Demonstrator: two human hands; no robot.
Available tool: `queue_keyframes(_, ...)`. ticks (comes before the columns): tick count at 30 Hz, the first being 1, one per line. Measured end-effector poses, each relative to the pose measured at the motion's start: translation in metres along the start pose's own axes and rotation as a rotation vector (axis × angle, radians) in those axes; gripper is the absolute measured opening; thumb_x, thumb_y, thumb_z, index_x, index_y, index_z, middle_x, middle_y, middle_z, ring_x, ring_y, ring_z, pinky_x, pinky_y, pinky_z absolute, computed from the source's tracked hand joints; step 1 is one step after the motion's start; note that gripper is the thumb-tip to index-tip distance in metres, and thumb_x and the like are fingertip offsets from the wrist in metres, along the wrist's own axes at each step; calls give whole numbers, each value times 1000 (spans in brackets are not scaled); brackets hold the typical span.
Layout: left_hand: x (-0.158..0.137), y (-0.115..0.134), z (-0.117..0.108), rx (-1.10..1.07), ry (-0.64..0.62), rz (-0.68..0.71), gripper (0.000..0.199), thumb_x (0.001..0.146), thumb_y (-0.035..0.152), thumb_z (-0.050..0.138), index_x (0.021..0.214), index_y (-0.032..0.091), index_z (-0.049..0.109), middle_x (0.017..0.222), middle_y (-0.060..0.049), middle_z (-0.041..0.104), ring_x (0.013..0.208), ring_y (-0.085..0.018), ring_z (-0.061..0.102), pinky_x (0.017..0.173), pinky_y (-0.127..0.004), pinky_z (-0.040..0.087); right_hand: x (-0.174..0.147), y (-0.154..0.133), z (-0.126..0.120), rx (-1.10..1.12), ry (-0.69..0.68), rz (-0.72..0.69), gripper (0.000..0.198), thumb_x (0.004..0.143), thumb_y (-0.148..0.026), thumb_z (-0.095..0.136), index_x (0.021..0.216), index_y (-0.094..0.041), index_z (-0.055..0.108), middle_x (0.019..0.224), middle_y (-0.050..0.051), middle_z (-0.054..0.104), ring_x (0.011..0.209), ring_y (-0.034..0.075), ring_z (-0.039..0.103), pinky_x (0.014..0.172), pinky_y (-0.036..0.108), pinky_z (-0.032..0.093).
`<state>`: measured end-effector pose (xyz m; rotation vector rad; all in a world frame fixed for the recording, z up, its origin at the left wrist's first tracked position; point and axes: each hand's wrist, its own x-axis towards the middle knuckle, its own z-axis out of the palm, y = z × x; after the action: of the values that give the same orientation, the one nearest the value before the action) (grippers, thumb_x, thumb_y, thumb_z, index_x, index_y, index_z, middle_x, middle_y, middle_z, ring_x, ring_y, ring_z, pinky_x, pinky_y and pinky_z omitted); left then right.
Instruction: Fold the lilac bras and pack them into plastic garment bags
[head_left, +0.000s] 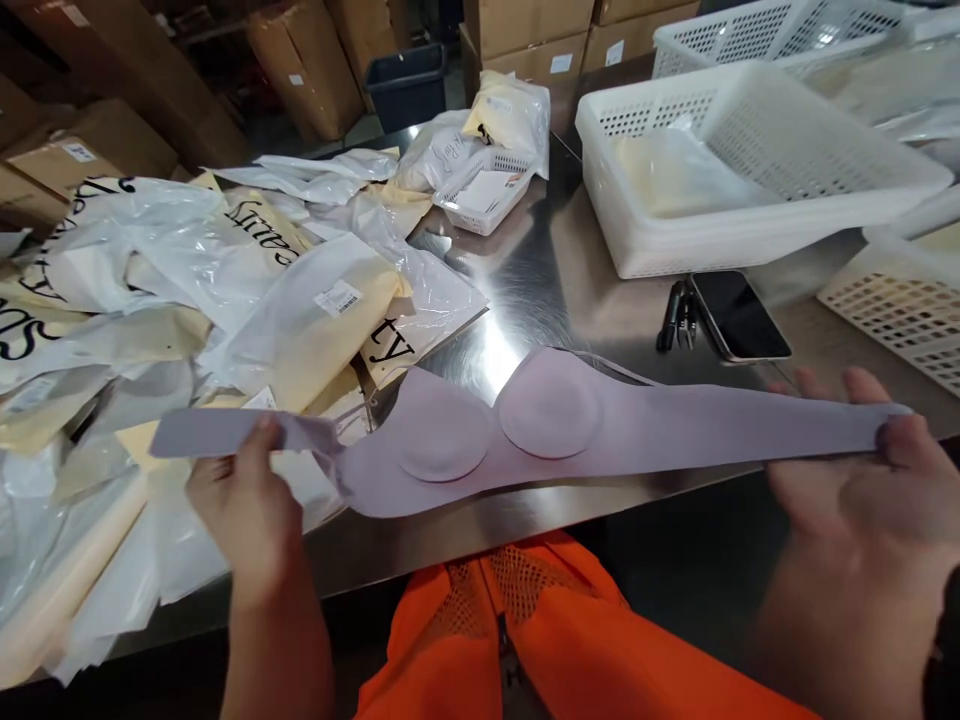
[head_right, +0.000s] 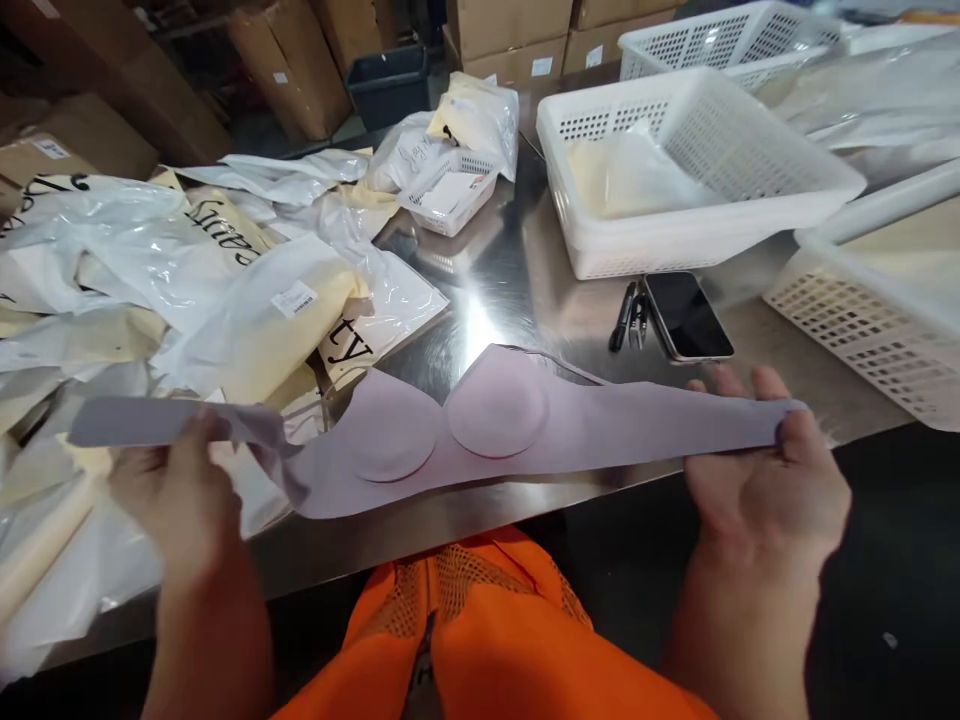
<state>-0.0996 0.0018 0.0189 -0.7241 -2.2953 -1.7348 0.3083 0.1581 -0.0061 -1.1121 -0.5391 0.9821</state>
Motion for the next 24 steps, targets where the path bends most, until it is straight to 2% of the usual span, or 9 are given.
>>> queue_keyframes(2,-23,19,22,89,-68,131,19,76,36,68,77,17,67,73,-3,61,74,-21,59,73,-36,47,-8,-3,7,34,36,81,59,101,-27,14,90,-24,72,122,11,65,121,24,59,113,57,35)
queue_keyframes(4,-53,39,46,213,-240,351,21,83,35,62,74,17,66,76,-4,61,74,-21,60,68,-33,45,-15,-4,11,77,41,118,55,102,-29,16,95,-21,70,121,12,65,120,23,61,114,56,34)
queue_keyframes(8,-119,62,82,463,-904,725,19,90,33,59,80,18,66,83,-7,65,76,-22,61,66,-32,47,-24,-7,18,129,-22,85,48,102,-29,21,101,-20,68,125,10,63,122,22,59,115,52,35)
queue_keyframes(10,-145,57,88,557,-1100,797,26,86,41,65,94,17,68,99,-11,69,88,-27,64,72,-37,52,-31,-8,23,103,-64,22,41,99,-30,29,102,-22,69,124,9,64,123,23,58,114,52,37)
queue_keyframes(13,-169,40,81,556,-1066,892,47,86,43,64,121,10,62,129,-19,62,117,-38,57,92,-49,51,-51,-9,34,-9,-179,-118,36,96,-36,39,116,-24,66,133,8,60,127,25,54,114,53,37)
queue_keyframes(15,-173,29,70,500,-1007,939,47,90,37,58,128,8,58,135,-19,59,126,-39,52,100,-53,47,-70,-10,41,-142,-379,-131,42,96,-41,41,133,-29,58,145,5,50,136,26,45,116,52,33)
queue_keyframes(18,-166,20,50,368,-944,955,34,93,27,52,120,11,64,129,-16,64,124,-34,56,104,-51,46,-90,-13,52,-474,-992,-31,56,94,-44,56,147,-41,40,156,-3,34,145,27,29,119,52,27)
queue_keyframes(20,-157,16,35,282,-896,931,26,92,21,52,113,14,66,120,-13,70,117,-30,61,103,-48,47,-88,-12,62,-699,-1358,-87,60,92,-43,61,148,-41,39,157,-2,32,146,28,25,120,52,25)
queue_keyframes(24,-136,0,2,218,-752,882,19,88,11,59,106,16,66,107,-9,74,107,-26,65,98,-46,48,-56,11,98,-977,-1515,-417,60,96,-54,53,148,-26,43,154,8,37,145,30,28,118,51,27)
